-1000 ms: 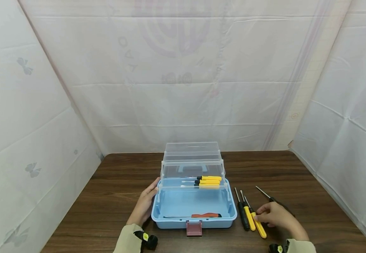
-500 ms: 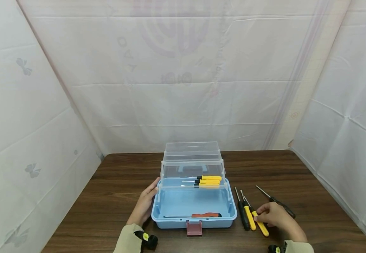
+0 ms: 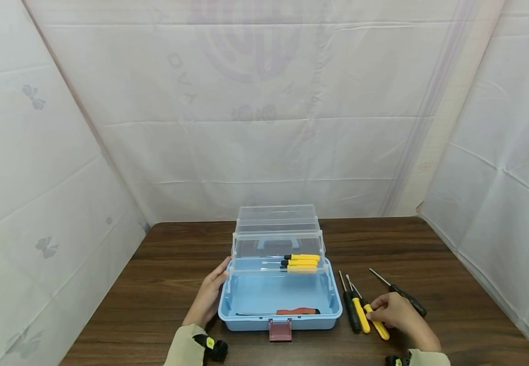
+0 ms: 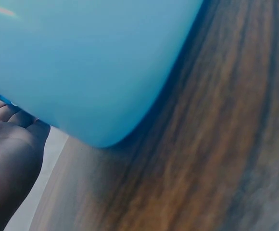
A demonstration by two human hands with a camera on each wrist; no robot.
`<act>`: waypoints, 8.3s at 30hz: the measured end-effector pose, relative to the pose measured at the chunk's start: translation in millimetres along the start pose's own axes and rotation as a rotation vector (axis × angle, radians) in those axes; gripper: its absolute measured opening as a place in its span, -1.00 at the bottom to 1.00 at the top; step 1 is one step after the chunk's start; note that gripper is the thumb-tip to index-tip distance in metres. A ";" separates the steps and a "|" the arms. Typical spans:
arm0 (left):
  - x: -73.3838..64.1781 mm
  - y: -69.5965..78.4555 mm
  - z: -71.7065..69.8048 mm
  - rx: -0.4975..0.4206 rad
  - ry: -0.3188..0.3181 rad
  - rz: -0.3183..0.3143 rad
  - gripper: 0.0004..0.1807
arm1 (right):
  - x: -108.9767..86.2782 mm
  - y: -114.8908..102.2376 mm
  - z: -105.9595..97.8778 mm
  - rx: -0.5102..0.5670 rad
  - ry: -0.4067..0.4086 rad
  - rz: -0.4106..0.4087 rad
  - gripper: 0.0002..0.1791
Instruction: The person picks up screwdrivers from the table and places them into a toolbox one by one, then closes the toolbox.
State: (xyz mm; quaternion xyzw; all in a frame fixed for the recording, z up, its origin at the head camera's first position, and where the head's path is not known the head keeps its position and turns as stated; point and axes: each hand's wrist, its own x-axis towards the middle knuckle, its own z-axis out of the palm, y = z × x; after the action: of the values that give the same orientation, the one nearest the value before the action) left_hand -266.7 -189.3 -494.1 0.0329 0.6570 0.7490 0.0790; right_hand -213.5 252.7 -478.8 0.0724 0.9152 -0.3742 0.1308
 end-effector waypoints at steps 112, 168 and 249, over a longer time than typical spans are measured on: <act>-1.4 -0.5 -1.3 -0.023 -0.028 0.015 -0.41 | 8.4 -93.2 -23.5 -0.061 0.137 -0.373 -0.78; -1.1 -1.2 -3.6 -0.023 -0.017 0.011 -0.42 | 49.9 -168.5 -0.5 -0.120 0.051 -0.588 -0.82; -1.7 -0.9 -0.9 -0.022 -0.012 0.008 -0.41 | 61.2 -178.5 41.4 -0.184 0.151 -0.578 -0.78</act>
State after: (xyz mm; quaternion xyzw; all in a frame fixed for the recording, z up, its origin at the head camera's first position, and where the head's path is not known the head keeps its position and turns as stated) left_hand -265.1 -190.4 -495.0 0.0392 0.6482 0.7563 0.0801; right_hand -305.4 99.0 -406.3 -0.1752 0.9350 -0.3053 -0.0432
